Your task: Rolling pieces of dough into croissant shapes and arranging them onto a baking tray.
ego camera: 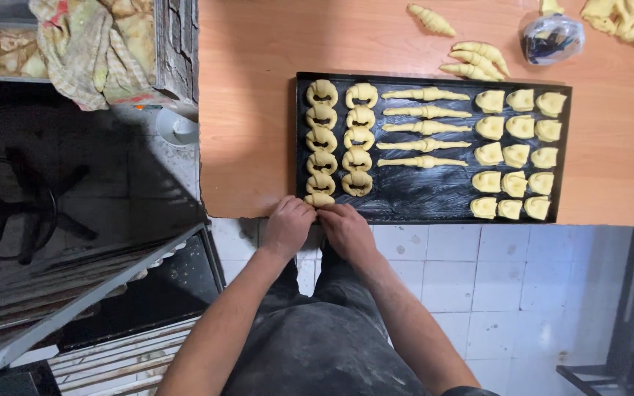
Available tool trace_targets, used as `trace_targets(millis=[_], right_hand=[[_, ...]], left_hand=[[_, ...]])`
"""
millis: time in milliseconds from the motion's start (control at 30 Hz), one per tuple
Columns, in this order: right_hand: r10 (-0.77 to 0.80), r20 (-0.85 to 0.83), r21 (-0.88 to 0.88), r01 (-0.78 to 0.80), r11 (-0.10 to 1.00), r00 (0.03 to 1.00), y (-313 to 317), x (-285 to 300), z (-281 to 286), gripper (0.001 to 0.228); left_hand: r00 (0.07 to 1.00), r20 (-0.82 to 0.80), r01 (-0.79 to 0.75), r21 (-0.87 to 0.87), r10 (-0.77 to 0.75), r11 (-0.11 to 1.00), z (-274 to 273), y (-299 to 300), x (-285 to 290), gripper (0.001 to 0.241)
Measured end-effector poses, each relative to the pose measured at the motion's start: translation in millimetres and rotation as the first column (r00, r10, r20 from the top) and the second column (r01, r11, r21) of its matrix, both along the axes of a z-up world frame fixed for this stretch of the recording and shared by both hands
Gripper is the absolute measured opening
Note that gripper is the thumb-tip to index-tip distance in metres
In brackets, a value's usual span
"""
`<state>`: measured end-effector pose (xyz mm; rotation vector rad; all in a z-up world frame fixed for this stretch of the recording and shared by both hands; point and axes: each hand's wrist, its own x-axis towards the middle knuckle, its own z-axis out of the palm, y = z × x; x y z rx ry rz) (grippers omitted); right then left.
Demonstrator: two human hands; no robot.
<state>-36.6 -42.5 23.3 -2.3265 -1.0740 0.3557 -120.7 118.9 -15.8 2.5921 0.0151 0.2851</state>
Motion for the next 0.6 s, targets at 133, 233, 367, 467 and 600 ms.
trace_targets(millis=[133,233,367,467,600], right_hand=[[0.056,0.07,-0.056,-0.052,0.997,0.996,0,-8,18,0.027],[0.081,0.086,-0.179,-0.064,0.982,0.993,2,-13,26,0.034],[0.048,-0.045,-0.159,-0.055,0.986,0.998,-1,0,30,0.035],[-0.125,-0.284,0.067,0.15,0.986,0.951,-27,22,-5,0.034],[-0.478,-0.352,0.191,0.562,0.805,0.805,-49,111,-19,0.021]], left_hand=[[0.996,-0.039,0.083,0.059,-0.08,0.995,12,3,-8,0.022],[0.993,-0.034,0.12,0.126,-0.117,0.985,19,3,-22,0.03],[0.98,-0.052,0.2,0.207,-0.193,0.958,29,10,-17,0.043],[0.984,-0.03,0.177,-0.03,-0.177,0.984,36,14,-14,0.039],[0.998,0.002,-0.051,-0.345,0.055,0.937,52,8,-12,0.02]])
